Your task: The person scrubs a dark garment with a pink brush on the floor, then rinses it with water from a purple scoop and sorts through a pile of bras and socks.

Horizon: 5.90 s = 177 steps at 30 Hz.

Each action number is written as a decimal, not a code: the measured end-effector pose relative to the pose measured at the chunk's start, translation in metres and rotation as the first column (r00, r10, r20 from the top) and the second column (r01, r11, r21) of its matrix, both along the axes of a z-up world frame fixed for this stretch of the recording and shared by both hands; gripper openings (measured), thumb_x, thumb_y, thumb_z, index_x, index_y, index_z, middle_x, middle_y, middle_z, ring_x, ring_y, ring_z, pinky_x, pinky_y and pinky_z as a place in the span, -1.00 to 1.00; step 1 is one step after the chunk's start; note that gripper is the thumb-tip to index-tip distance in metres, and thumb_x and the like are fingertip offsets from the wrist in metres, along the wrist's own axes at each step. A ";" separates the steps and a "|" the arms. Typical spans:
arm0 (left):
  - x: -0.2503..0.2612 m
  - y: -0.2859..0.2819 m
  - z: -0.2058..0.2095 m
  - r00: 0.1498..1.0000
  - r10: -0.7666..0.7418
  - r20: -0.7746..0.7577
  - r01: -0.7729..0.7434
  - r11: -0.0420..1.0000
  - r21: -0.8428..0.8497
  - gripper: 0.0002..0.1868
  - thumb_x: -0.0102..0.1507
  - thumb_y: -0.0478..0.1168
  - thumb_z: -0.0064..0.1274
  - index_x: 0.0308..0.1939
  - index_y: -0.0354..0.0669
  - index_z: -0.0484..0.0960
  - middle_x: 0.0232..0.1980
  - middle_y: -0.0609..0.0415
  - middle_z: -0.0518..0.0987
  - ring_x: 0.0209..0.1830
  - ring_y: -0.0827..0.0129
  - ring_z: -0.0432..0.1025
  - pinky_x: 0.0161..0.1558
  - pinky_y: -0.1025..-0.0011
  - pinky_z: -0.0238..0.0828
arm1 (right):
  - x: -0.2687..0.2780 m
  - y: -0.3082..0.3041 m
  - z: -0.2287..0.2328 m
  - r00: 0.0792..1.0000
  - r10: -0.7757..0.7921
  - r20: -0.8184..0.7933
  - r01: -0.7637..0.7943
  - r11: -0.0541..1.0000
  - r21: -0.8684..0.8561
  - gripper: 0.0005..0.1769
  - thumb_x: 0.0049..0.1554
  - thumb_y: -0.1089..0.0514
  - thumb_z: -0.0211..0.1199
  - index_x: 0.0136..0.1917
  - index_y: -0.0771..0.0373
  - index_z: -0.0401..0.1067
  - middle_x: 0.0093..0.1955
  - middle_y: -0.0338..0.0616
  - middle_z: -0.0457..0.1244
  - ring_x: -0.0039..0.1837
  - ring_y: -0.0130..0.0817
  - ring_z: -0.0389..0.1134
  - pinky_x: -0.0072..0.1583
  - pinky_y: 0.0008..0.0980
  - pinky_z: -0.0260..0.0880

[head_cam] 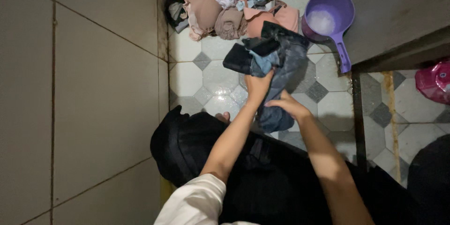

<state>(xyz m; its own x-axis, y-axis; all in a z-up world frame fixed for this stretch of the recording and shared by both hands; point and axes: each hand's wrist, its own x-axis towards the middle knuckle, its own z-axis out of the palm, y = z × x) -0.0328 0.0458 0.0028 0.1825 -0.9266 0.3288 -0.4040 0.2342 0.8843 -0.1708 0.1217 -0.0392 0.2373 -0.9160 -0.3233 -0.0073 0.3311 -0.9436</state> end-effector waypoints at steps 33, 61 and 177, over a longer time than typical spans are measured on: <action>0.019 -0.008 0.017 0.759 -0.479 -0.441 0.588 0.796 0.146 -0.56 0.41 -0.02 -0.24 -0.06 -0.16 0.73 0.01 0.02 0.68 0.03 0.20 0.52 0.15 0.07 0.40 | -0.077 0.018 -0.104 0.610 -0.492 0.622 0.442 0.862 0.248 -0.39 0.21 -0.04 0.15 0.37 0.43 0.33 0.25 0.00 0.33 0.27 -0.11 0.36 0.38 -0.14 0.33; 0.041 -0.026 0.004 0.733 -0.449 -0.512 0.654 0.673 0.347 -0.19 0.02 -0.19 0.48 0.30 -0.33 0.48 0.18 -0.04 0.57 0.17 0.23 0.43 0.23 0.28 0.38 | -0.034 -0.007 -0.002 0.930 -0.339 0.140 0.148 0.696 0.703 -0.24 0.12 -0.47 0.15 0.24 0.19 0.49 -0.08 -0.13 0.39 -0.16 -0.25 0.39 -0.07 -0.23 0.43; -0.006 -0.004 0.006 0.912 -0.410 0.023 0.321 0.747 0.583 -0.36 0.32 0.20 0.05 0.31 -0.14 0.42 0.17 -0.20 0.60 0.24 -0.09 0.49 0.24 0.12 0.35 | -0.010 0.050 -0.093 0.847 -0.506 0.161 0.423 0.827 0.370 -0.12 0.16 -0.40 0.10 0.47 0.29 0.31 0.43 -0.08 0.24 0.44 -0.24 0.22 0.50 -0.21 0.06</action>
<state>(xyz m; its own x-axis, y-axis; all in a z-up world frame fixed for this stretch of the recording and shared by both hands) -0.0389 0.0414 0.0087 -0.2152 -0.9389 -0.2686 -0.5192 -0.1229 0.8457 -0.1806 0.1721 -0.1318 -0.0828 -0.7981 -0.5967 0.4367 0.5092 -0.7417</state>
